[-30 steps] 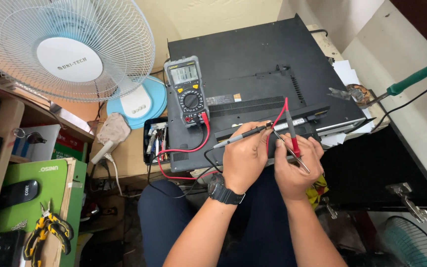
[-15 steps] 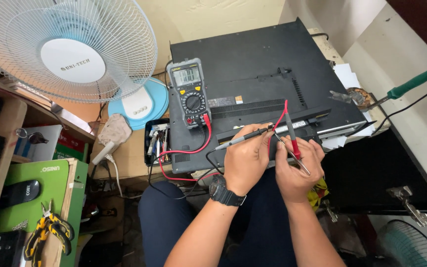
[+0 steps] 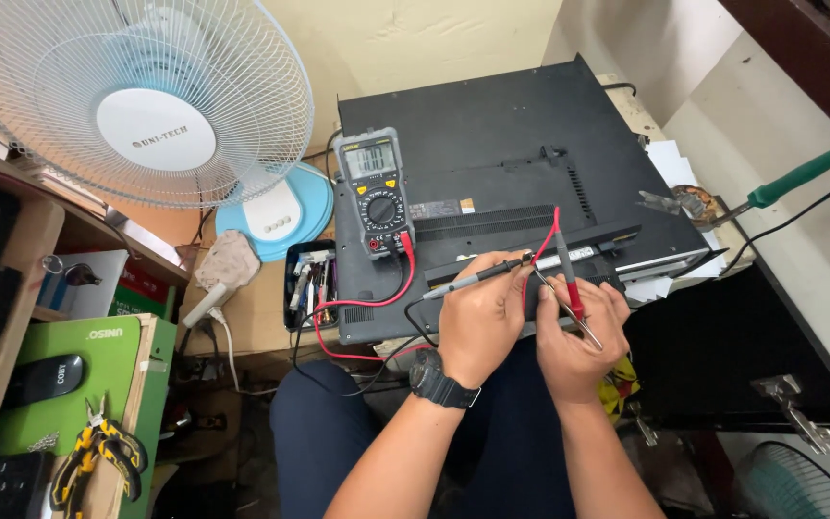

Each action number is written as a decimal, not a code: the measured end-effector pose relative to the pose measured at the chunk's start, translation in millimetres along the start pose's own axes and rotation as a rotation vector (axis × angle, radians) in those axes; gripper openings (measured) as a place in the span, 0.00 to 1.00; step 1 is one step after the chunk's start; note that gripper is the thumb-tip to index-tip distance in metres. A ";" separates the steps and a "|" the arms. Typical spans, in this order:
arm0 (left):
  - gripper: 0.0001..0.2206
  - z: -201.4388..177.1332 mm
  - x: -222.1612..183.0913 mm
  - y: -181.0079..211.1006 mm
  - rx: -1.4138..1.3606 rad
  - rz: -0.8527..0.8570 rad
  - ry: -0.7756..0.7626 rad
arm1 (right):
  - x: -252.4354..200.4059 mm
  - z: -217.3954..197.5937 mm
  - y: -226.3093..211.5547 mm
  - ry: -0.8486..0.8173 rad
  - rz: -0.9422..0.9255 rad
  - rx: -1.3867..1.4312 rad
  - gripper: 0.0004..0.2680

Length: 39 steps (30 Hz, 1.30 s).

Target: Using a digital multimeter to test components and electrical connections on a laptop

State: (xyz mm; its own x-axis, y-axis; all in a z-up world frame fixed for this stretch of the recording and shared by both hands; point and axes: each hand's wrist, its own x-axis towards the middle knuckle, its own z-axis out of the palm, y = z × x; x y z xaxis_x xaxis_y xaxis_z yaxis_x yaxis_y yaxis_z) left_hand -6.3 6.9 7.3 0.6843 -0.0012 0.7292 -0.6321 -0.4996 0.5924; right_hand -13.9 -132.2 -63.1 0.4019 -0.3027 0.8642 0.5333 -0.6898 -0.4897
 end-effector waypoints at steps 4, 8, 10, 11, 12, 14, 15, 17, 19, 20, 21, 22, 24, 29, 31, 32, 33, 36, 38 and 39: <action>0.08 -1.0 0.5 0.3 -0.019 0.001 0.001 | -0.8 0.1 0.5 -0.001 0.001 -0.002 0.07; 0.08 0.1 0.0 -0.5 -0.024 -0.001 0.003 | -0.4 -0.2 0.3 -0.010 0.013 -0.006 0.07; 0.08 0.8 -0.1 -1.1 -0.025 0.000 0.004 | -0.1 -0.4 0.0 -0.013 0.015 -0.010 0.07; 0.08 0.9 0.0 -1.2 -0.025 -0.001 0.002 | 0.6 -0.4 -0.6 -0.013 0.012 -0.012 0.07; 0.08 0.8 -0.1 -1.2 -0.024 -0.003 -0.001 | 1.0 -0.4 -1.2 -0.013 0.009 -0.015 0.07; 0.08 -1.0 0.7 0.9 -0.026 -0.005 -0.001 | 0.9 -0.5 -2.1 -0.012 0.010 -0.014 0.07; 0.08 -1.9 1.4 1.8 -0.028 -0.007 0.001 | 1.1 -0.3 -2.5 -0.010 0.011 -0.012 0.07; 0.08 -1.3 0.3 0.1 -0.027 -0.003 -0.002 | 1.0 -0.4 -1.7 -0.008 0.007 -0.013 0.07; 0.08 -1.3 0.6 0.4 -0.028 -0.001 -0.006 | 1.2 -0.7 -1.5 -0.007 0.002 -0.016 0.07; 0.08 -1.9 1.6 1.4 -0.022 0.003 -0.003 | 1.5 -0.6 -1.8 -0.005 0.007 -0.010 0.07; 0.08 -2.5 2.6 2.3 -0.017 0.007 0.000 | 1.8 -0.5 -2.2 -0.002 0.013 -0.004 0.07; 0.08 -3.3 3.6 3.9 -0.018 0.007 0.000 | 1.0 -0.6 -1.0 -0.002 0.013 -0.006 0.07; 0.07 -5.4 5.3 7.2 -0.006 -0.004 -0.003 | -0.6 -0.7 1.1 0.005 0.016 0.003 0.07; 0.08 -3.9 4.2 5.5 -0.017 -0.011 -0.005 | 0.6 -1.4 -1.4 0.008 0.017 0.015 0.07; 0.08 -3.6 3.4 5.2 -0.012 -0.015 -0.007 | 0.7 -1.5 -1.8 0.007 0.018 0.017 0.08; 0.08 -3.4 3.4 5.0 -0.010 -0.014 -0.005 | 1.0 -1.3 -1.7 0.006 0.014 0.014 0.08; 0.07 -3.4 3.4 4.8 -0.009 -0.013 -0.002 | 1.4 -1.0 -1.6 0.006 0.010 0.011 0.08; 0.08 -2.1 2.4 3.8 -0.009 -0.009 0.002 | 2.2 -1.4 -3.9 0.001 0.010 0.000 0.08; 0.08 -2.6 2.8 3.5 -0.013 -0.008 -0.002 | 2.1 -1.3 -3.8 -0.005 0.015 0.002 0.08; 0.08 -2.8 2.9 3.4 -0.016 -0.007 -0.006 | 2.1 -1.2 -3.8 -0.012 0.019 0.005 0.08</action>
State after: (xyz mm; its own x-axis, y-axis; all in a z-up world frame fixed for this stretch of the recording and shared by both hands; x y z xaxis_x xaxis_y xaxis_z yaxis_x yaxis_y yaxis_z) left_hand -7.5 7.6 12.4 0.6911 -0.0030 0.7228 -0.6330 -0.4852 0.6032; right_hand -16.0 -131.0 -59.3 0.4209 -0.3083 0.8531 0.5287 -0.6808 -0.5069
